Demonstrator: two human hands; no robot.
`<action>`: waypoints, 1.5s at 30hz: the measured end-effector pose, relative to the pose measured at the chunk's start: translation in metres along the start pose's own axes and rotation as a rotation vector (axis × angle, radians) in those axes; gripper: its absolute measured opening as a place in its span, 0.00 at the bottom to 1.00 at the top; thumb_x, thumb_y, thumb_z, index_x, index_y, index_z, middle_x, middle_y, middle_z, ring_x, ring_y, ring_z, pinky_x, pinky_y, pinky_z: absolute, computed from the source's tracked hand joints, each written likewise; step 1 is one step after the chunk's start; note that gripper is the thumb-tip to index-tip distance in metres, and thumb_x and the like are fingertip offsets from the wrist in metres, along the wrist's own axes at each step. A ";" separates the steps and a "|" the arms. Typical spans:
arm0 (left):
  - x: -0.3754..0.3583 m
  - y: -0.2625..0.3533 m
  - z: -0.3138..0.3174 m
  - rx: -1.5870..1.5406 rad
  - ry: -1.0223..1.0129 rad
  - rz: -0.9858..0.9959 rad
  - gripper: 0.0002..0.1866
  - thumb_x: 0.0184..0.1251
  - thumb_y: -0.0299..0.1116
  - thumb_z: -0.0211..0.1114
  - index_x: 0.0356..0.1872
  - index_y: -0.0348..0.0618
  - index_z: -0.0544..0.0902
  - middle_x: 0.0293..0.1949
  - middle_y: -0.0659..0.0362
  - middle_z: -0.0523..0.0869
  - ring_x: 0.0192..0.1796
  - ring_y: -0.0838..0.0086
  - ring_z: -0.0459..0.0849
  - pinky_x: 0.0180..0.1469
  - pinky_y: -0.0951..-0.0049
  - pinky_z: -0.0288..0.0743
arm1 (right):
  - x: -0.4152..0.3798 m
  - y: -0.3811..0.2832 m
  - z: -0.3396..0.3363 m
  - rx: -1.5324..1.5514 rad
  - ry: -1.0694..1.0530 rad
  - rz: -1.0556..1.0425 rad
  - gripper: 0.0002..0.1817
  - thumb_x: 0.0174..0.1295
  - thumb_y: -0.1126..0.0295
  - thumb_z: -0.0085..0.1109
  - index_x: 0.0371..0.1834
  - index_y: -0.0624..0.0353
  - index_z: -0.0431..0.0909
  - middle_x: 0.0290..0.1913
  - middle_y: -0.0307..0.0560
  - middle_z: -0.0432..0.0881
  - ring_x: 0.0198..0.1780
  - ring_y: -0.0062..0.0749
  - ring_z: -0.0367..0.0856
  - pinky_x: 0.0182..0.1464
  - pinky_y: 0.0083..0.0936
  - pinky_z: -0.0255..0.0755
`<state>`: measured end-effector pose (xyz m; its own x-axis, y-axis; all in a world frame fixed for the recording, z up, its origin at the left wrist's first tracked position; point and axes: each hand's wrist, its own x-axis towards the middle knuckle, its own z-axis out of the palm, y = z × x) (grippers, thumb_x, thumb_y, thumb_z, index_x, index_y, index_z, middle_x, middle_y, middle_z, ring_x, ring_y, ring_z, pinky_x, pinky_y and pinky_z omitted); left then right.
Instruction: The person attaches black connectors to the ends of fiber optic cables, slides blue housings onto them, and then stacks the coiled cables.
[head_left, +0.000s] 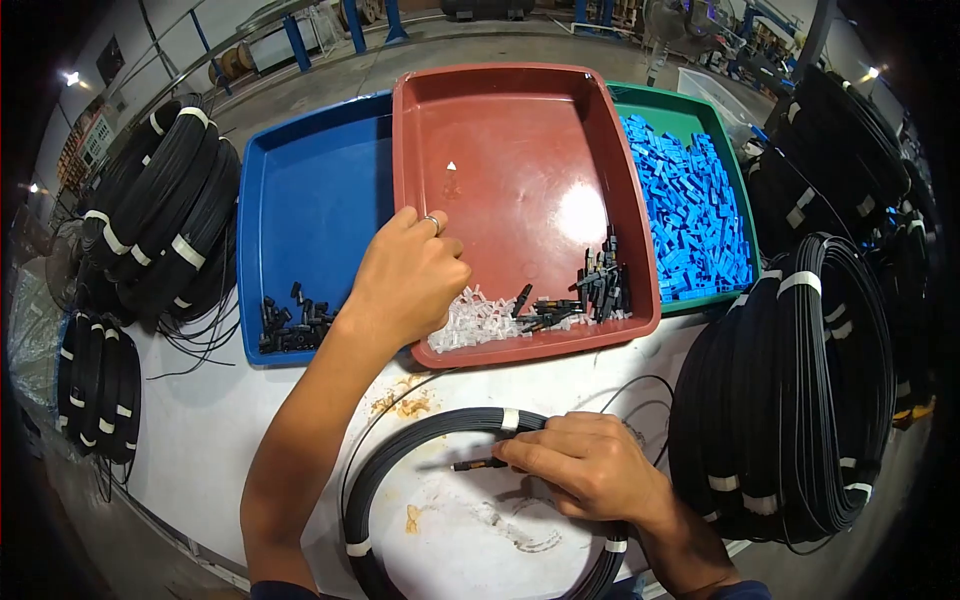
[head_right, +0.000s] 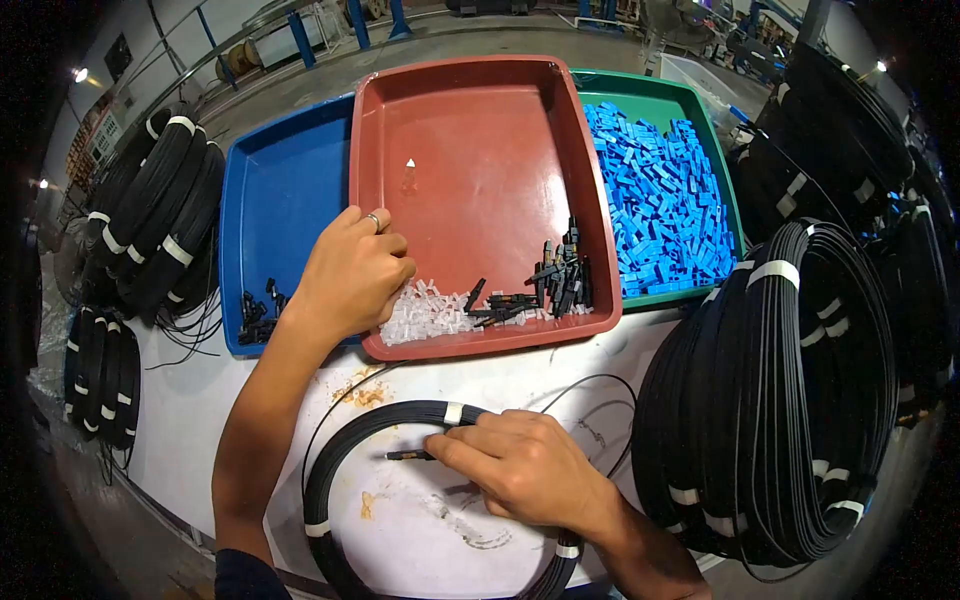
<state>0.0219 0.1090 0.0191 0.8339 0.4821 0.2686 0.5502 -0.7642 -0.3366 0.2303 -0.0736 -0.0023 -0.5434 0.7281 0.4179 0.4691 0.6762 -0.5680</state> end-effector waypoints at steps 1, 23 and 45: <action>-0.001 0.002 -0.006 -0.030 0.020 -0.026 0.02 0.46 0.28 0.71 0.24 0.47 0.89 0.28 0.63 0.87 0.43 0.66 0.82 0.46 0.65 0.71 | 0.001 0.001 0.001 -0.003 0.002 -0.005 0.26 0.46 0.78 0.64 0.54 0.60 0.83 0.40 0.45 0.88 0.35 0.39 0.84 0.38 0.34 0.79; -0.113 0.098 -0.030 -1.110 0.503 -0.518 0.05 0.58 0.20 0.75 0.36 0.31 0.91 0.30 0.54 0.93 0.32 0.76 0.92 0.37 0.79 0.86 | 0.001 0.018 0.023 0.068 0.419 0.119 0.14 0.58 0.86 0.64 0.46 0.62 0.85 0.37 0.46 0.87 0.35 0.37 0.79 0.41 0.30 0.72; -0.111 0.098 -0.025 -0.900 0.582 -0.348 0.06 0.53 0.20 0.78 0.32 0.34 0.91 0.30 0.55 0.93 0.29 0.75 0.92 0.34 0.79 0.86 | 0.004 0.012 0.022 -0.021 0.378 0.039 0.13 0.57 0.84 0.66 0.45 0.62 0.86 0.31 0.46 0.85 0.31 0.38 0.76 0.39 0.32 0.67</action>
<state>-0.0181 -0.0305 -0.0212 0.3645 0.6359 0.6803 0.3216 -0.7716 0.5489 0.2184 -0.0648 -0.0225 -0.2316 0.7405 0.6309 0.5005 0.6468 -0.5755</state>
